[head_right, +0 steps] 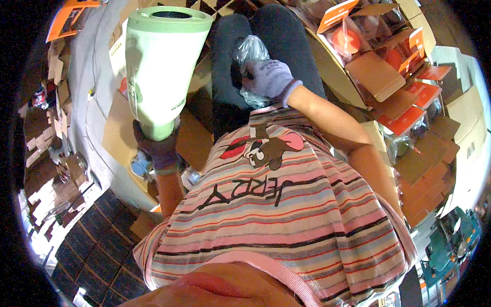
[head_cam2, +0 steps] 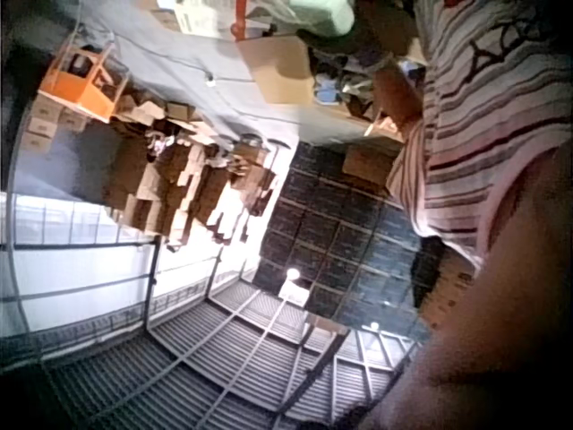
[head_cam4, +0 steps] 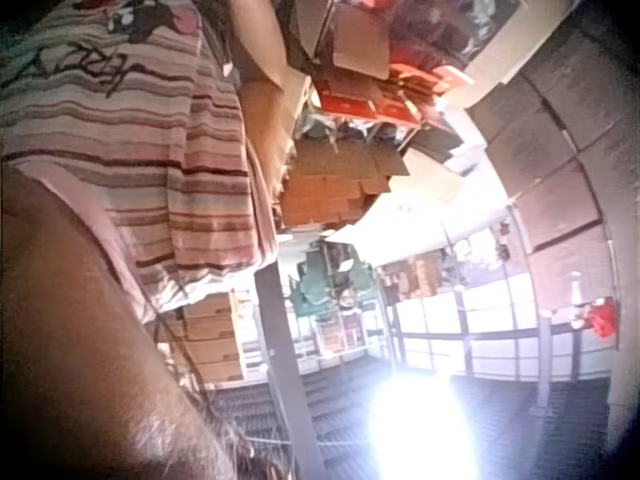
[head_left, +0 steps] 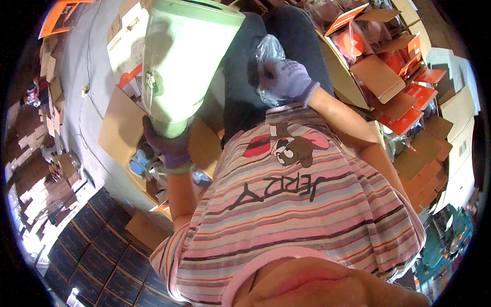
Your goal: The person places a plastic lid onto a container, inserts the container into a plastic bag, and then packs the bagged container into a cardboard box.
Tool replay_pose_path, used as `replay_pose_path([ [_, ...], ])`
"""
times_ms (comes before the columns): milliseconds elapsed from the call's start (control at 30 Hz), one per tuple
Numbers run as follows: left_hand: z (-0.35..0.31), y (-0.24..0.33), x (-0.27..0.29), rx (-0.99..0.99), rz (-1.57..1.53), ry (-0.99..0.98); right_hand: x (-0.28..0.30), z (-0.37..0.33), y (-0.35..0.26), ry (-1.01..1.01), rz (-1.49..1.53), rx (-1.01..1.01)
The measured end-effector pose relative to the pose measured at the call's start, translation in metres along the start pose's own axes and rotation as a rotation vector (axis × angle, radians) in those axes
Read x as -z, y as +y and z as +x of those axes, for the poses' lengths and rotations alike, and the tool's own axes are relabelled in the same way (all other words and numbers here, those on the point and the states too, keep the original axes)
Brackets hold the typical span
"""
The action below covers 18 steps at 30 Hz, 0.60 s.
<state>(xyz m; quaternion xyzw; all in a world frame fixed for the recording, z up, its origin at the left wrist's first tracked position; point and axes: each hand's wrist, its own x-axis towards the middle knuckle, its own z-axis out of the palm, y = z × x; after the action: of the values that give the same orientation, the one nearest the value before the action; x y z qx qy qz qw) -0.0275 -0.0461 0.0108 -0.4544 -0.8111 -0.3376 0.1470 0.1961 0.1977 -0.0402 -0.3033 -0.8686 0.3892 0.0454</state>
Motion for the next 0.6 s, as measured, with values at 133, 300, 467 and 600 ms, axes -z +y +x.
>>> replay_pose_path([
  [133, -0.007, -0.008, 0.004, 0.052, 0.032, 0.057, 0.028, -0.015, 0.014, -0.047, 0.328, 0.003],
  [300, -0.011, -0.001, -0.003, -0.041, -0.097, 0.049, 0.043, -0.044, 0.021, -0.062, 0.447, -0.080],
  [467, -0.016, -0.026, -0.020, 0.370, -0.761, -0.082, 0.049, -0.055, 0.032, 0.266, 0.685, -0.273],
  [600, 0.024, 0.004, -0.015, 0.273, -0.744, -0.380, 0.080, -0.050, 0.018, 0.466, 1.201, -0.371],
])
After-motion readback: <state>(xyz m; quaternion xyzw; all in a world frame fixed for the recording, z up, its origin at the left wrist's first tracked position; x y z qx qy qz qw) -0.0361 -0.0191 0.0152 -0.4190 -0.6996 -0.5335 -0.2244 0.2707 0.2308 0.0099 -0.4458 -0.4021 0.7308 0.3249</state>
